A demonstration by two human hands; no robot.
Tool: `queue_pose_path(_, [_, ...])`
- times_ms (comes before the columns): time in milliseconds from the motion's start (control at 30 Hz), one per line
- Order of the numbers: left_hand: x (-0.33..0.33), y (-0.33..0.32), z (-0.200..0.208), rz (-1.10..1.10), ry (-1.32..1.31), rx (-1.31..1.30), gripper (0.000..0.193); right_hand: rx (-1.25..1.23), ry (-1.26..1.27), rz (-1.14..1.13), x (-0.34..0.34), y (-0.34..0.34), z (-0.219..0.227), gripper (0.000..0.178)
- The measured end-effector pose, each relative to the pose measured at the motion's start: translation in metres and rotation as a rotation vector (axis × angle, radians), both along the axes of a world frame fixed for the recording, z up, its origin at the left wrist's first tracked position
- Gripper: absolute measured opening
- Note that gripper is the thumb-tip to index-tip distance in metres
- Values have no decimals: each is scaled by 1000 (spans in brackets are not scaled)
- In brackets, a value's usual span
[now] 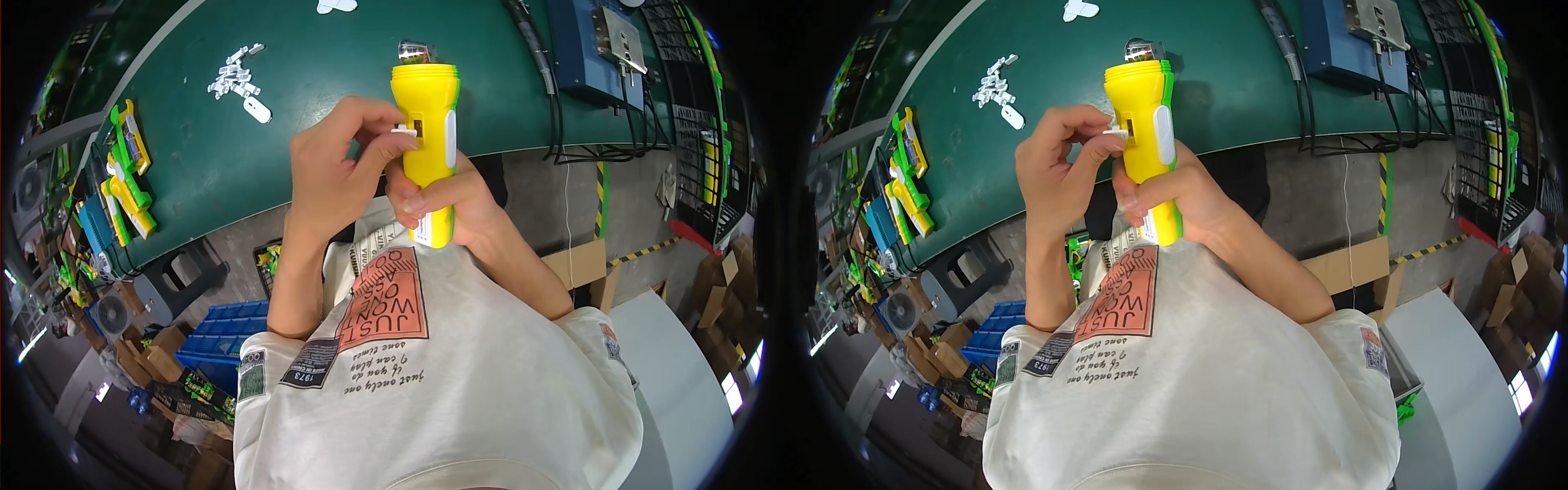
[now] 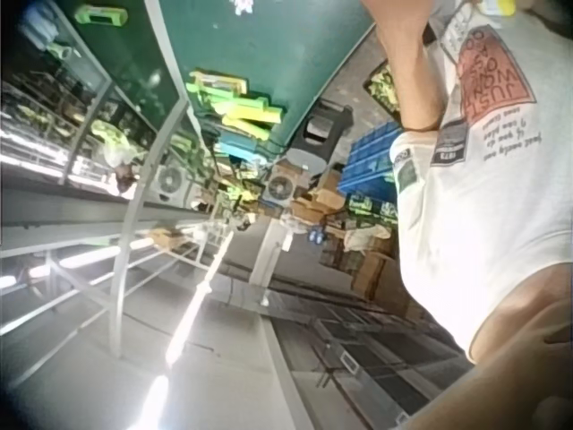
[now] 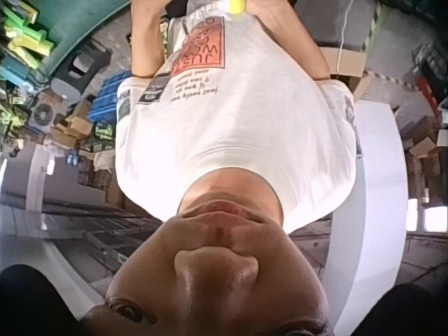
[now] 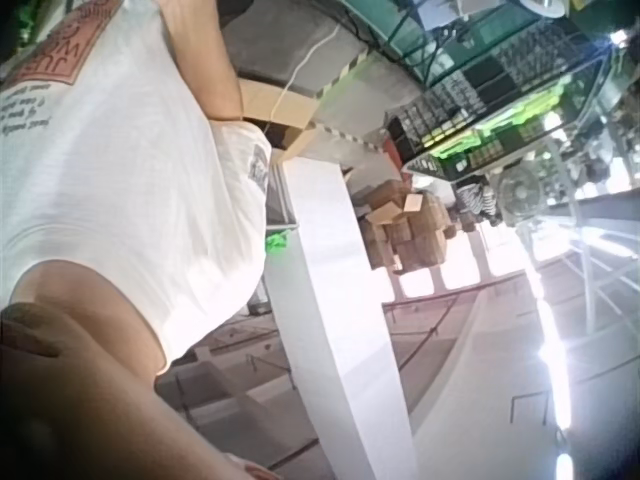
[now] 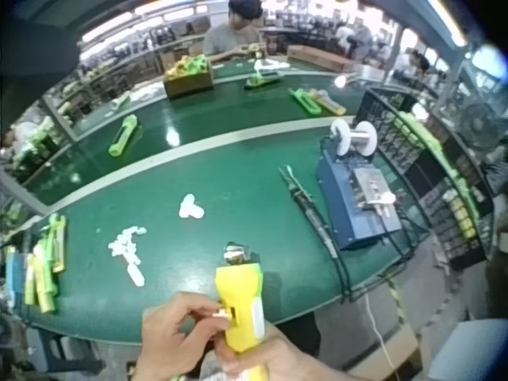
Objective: The person assembles a plastic flashlight by hand, inserting a battery spring, circuit board, battery, and reflector into the flashlight housing.
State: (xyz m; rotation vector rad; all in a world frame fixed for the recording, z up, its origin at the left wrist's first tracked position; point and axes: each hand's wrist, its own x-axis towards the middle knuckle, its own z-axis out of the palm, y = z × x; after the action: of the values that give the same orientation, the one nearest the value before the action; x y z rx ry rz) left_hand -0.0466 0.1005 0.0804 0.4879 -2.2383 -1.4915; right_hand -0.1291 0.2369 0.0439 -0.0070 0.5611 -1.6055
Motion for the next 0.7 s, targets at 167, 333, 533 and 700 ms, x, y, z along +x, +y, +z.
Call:
queue_pose_path(167, [-4,-6,-4,-68,143,-182,13,-15,-6,-14,1,3,6,43])
queue_pose_path(333, [-3,0,7,-102,107,94,17,-73,-112,-13,4,6,2,45])
queue_pose_path(533, [-3,10,9,-43,79,530,14,-248,-378,62,4,12,-5,48])
queue_pose_path(700, [-2,9,9,-99,77,359,13,-208,-266,23,5,12,-2,48])
